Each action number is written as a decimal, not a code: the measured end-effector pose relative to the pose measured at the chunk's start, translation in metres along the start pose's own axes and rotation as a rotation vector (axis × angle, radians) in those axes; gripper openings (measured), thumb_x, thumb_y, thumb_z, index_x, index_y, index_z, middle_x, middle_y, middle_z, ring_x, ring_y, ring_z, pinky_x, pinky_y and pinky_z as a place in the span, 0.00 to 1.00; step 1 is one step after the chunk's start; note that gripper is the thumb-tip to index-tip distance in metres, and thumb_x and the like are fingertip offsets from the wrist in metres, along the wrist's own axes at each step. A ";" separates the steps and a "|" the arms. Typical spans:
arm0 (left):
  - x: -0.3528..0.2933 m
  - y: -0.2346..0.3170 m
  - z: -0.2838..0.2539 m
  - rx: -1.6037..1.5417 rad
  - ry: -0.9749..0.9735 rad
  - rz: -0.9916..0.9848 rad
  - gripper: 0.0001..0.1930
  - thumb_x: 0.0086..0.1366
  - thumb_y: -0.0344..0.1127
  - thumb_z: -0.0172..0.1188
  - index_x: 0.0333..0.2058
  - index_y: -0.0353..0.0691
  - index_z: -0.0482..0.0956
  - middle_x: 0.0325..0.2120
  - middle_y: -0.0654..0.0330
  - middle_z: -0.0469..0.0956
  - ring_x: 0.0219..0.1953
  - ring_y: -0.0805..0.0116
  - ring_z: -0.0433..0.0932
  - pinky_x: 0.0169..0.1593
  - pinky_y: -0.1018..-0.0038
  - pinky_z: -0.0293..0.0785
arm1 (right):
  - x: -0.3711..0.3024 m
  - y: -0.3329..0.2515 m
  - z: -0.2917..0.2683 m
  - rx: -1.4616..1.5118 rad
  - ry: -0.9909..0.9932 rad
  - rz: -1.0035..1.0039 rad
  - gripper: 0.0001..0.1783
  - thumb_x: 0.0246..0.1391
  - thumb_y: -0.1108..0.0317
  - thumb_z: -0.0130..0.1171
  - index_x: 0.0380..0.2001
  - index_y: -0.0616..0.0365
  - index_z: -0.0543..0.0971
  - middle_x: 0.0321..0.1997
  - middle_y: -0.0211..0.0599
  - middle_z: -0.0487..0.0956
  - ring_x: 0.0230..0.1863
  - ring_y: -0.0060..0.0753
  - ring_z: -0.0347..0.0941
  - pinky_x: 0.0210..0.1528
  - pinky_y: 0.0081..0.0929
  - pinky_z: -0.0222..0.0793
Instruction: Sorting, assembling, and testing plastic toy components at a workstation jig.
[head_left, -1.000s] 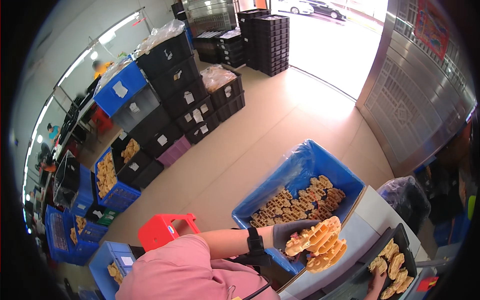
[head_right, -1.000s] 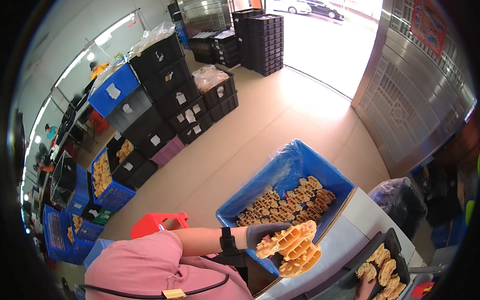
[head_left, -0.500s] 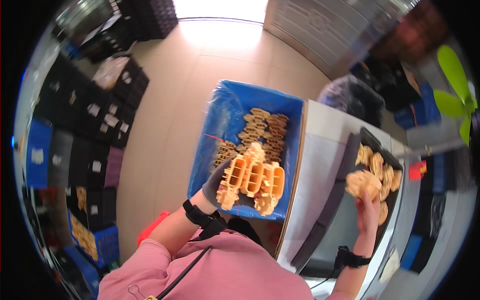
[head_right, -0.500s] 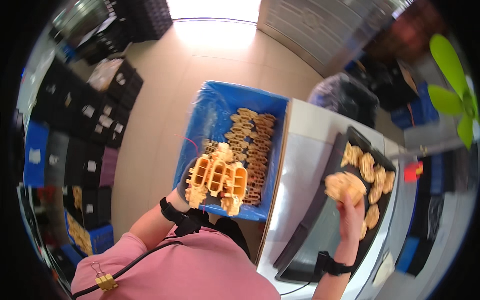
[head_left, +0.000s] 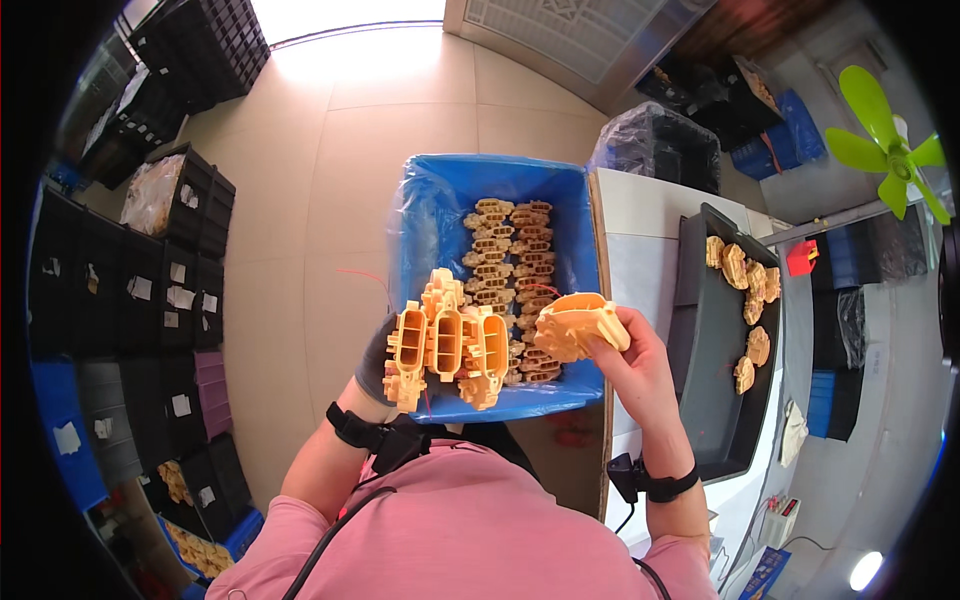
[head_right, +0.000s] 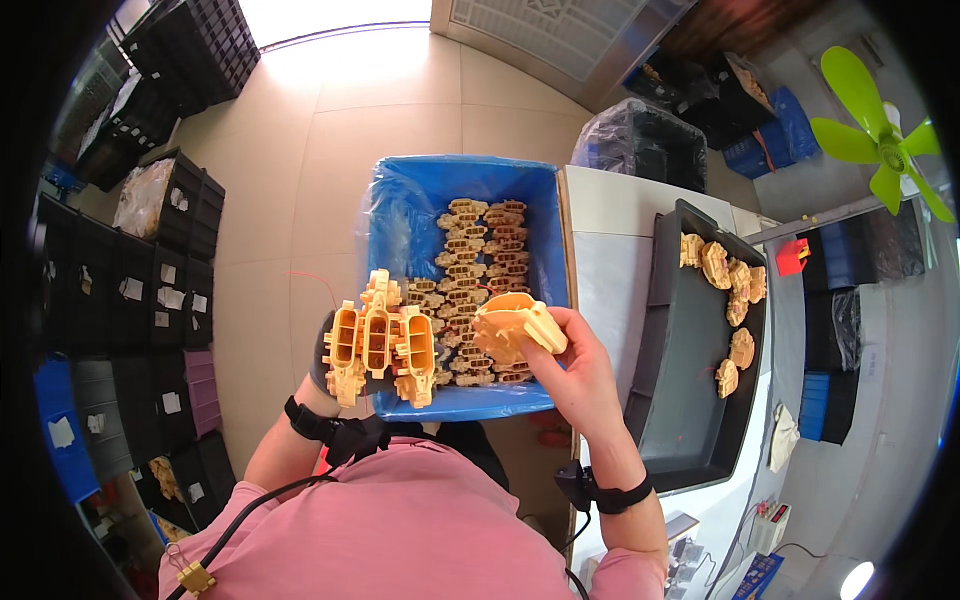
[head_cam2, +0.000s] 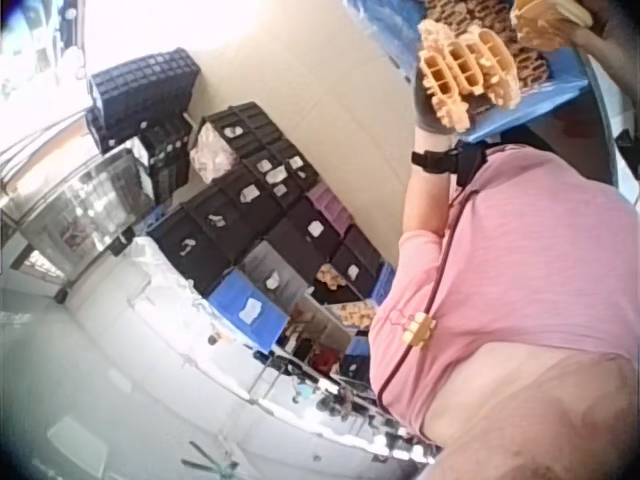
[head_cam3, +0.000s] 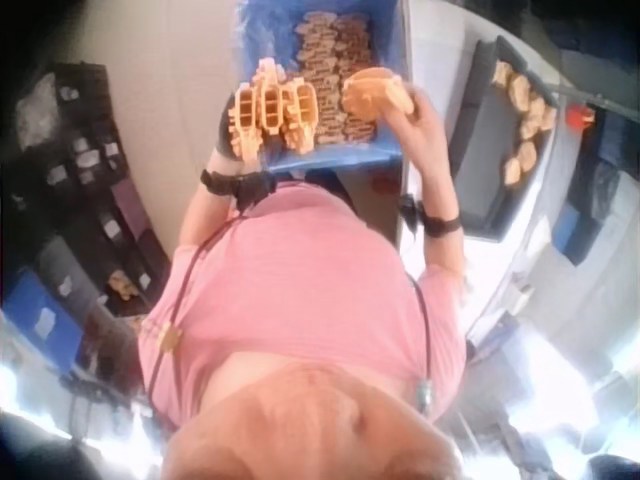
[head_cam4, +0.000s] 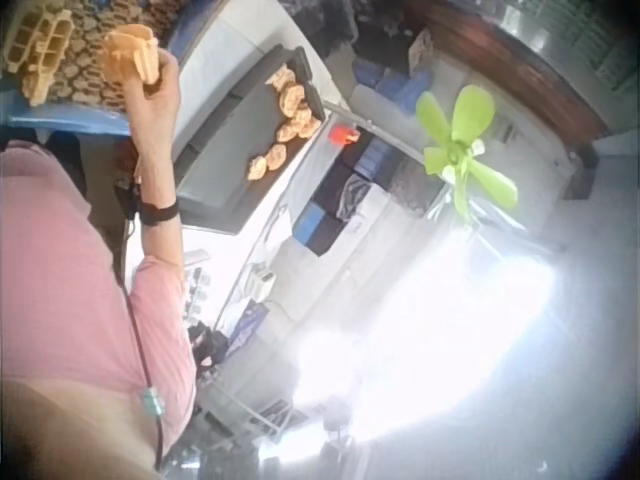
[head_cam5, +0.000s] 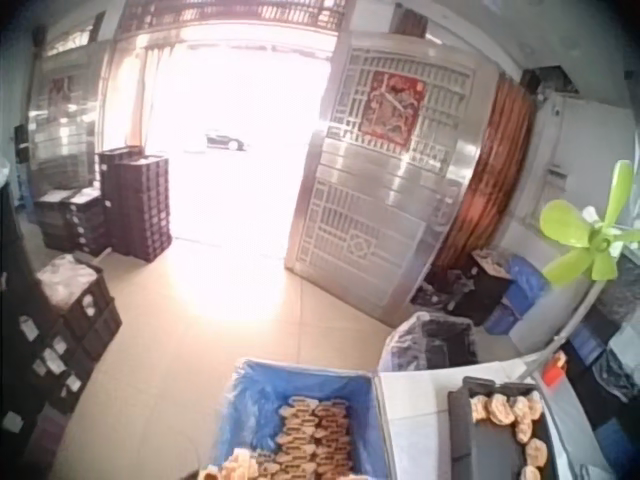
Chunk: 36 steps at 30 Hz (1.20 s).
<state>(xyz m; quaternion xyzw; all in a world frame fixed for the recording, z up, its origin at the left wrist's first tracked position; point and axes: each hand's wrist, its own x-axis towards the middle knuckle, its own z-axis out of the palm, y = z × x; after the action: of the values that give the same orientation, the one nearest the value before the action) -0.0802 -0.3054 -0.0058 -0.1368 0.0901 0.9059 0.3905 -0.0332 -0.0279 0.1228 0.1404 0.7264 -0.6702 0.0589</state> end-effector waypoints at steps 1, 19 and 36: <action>-0.003 0.007 -0.007 -0.002 -0.002 -0.006 0.23 0.69 0.45 0.47 0.56 0.37 0.67 0.51 0.52 0.74 0.51 0.61 0.75 0.56 0.65 0.72 | 0.002 -0.002 0.010 -0.022 -0.005 -0.018 0.15 0.55 0.71 0.59 0.45 0.61 0.72 0.40 0.27 0.75 0.41 0.13 0.69 0.42 0.13 0.66; -0.035 0.067 -0.030 -0.096 -0.184 -0.158 0.22 0.70 0.42 0.45 0.58 0.38 0.64 0.54 0.53 0.71 0.53 0.59 0.73 0.56 0.57 0.72 | 0.013 -0.024 0.085 -0.666 -0.126 -0.264 0.17 0.46 0.77 0.62 0.42 0.56 0.76 0.43 0.31 0.73 0.35 0.24 0.73 0.37 0.18 0.70; -0.044 0.067 -0.038 0.108 -0.197 -0.069 0.26 0.66 0.45 0.51 0.60 0.41 0.61 0.55 0.56 0.70 0.54 0.61 0.73 0.59 0.61 0.68 | 0.022 -0.048 0.117 -1.199 -0.441 -0.736 0.21 0.38 0.79 0.61 0.40 0.54 0.71 0.46 0.33 0.74 0.45 0.35 0.73 0.47 0.30 0.68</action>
<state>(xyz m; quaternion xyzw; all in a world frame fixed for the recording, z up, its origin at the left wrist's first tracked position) -0.0939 -0.3909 -0.0242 -0.0288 0.0952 0.8949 0.4351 -0.0802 -0.1435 0.1520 -0.3066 0.9395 -0.1471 0.0415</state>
